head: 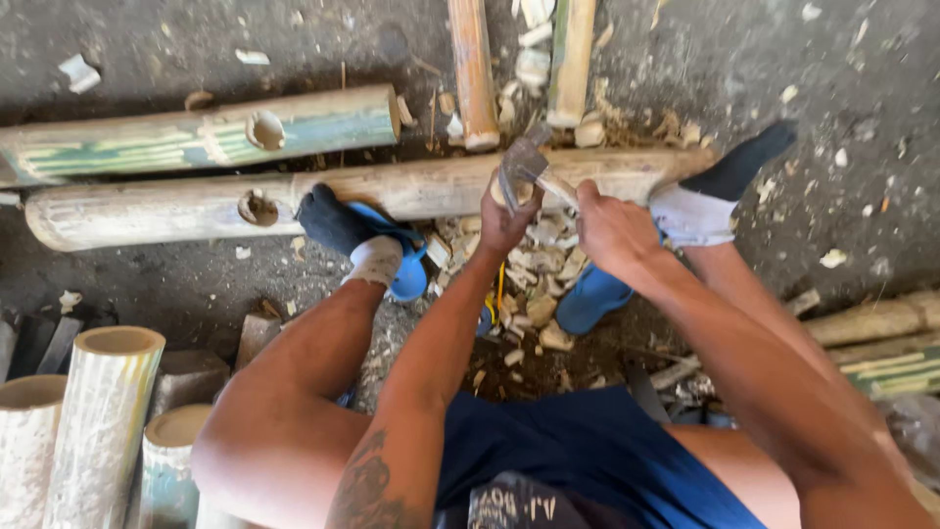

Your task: The person sits on the floor and uses a hammer and chisel to carve a hole into a bamboo pole. They repeatedly strike the chisel to remove material and occasionally inspect the opening.

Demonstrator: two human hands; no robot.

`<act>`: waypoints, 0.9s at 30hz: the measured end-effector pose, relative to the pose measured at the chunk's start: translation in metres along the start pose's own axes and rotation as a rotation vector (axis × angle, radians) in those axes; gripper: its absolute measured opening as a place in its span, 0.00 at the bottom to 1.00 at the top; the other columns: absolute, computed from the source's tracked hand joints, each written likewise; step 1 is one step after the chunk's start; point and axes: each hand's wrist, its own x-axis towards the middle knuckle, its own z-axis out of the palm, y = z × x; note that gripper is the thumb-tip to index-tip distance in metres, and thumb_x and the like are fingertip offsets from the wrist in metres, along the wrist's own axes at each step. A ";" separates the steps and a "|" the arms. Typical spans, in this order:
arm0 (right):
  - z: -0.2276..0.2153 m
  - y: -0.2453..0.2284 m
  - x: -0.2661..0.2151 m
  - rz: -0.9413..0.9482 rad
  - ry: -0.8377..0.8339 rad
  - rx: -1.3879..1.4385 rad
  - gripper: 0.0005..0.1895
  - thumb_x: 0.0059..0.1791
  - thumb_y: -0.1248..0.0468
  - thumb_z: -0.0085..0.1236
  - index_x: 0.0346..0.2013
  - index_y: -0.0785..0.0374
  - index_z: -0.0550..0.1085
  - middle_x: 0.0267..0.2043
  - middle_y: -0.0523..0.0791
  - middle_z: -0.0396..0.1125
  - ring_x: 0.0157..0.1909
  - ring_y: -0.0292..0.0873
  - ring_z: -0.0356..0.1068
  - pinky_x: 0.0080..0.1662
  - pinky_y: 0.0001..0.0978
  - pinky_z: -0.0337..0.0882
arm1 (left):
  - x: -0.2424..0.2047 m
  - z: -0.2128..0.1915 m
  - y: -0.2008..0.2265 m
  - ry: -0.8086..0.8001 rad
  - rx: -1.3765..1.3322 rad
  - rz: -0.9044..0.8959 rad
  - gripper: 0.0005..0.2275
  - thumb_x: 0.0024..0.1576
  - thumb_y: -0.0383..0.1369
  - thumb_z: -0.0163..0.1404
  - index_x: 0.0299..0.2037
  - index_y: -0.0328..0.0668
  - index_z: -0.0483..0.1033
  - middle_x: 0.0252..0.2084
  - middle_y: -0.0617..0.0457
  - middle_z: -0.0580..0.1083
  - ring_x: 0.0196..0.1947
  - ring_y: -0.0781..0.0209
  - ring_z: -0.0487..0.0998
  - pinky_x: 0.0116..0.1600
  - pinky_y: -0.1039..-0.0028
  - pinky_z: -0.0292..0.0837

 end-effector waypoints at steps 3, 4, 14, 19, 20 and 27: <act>-0.013 0.003 -0.017 0.009 0.101 0.086 0.16 0.49 0.71 0.53 0.47 0.73 0.61 0.26 0.59 0.70 0.25 0.59 0.73 0.29 0.50 0.74 | -0.006 0.006 -0.006 0.035 -0.086 -0.174 0.18 0.54 0.26 0.62 0.52 0.35 0.70 0.42 0.51 0.77 0.41 0.62 0.77 0.47 0.71 0.76; -0.023 0.000 -0.025 0.037 0.147 0.175 0.14 0.50 0.73 0.51 0.48 0.73 0.60 0.28 0.59 0.70 0.24 0.58 0.73 0.27 0.49 0.73 | -0.004 0.008 -0.009 0.052 -0.082 -0.273 0.16 0.54 0.27 0.62 0.50 0.36 0.71 0.40 0.52 0.78 0.39 0.62 0.78 0.45 0.71 0.77; -0.001 -0.010 -0.006 0.031 -0.105 -0.081 0.07 0.53 0.72 0.48 0.45 0.70 0.63 0.29 0.57 0.69 0.21 0.54 0.71 0.22 0.47 0.71 | -0.006 -0.002 -0.037 -0.039 0.011 0.014 0.22 0.52 0.26 0.64 0.55 0.35 0.70 0.48 0.48 0.76 0.47 0.61 0.77 0.52 0.73 0.75; -0.008 0.005 -0.034 -0.060 0.308 0.244 0.12 0.52 0.71 0.50 0.47 0.73 0.62 0.31 0.56 0.69 0.23 0.52 0.71 0.24 0.44 0.72 | -0.012 0.007 -0.044 0.001 -0.115 -0.107 0.20 0.55 0.27 0.62 0.56 0.35 0.69 0.46 0.53 0.76 0.44 0.65 0.78 0.49 0.77 0.77; -0.008 0.004 -0.039 -0.115 0.466 0.344 0.15 0.53 0.71 0.49 0.51 0.75 0.60 0.33 0.56 0.69 0.27 0.53 0.72 0.27 0.44 0.73 | -0.014 0.006 -0.046 0.007 -0.128 -0.116 0.18 0.56 0.27 0.62 0.53 0.35 0.70 0.45 0.53 0.76 0.44 0.65 0.78 0.49 0.76 0.76; 0.060 0.030 0.006 0.038 -0.111 0.006 0.10 0.55 0.68 0.50 0.48 0.69 0.64 0.36 0.58 0.71 0.35 0.61 0.75 0.37 0.56 0.75 | -0.013 -0.009 -0.022 -0.010 -0.392 -0.231 0.16 0.54 0.26 0.61 0.49 0.34 0.70 0.43 0.49 0.75 0.42 0.62 0.76 0.48 0.73 0.74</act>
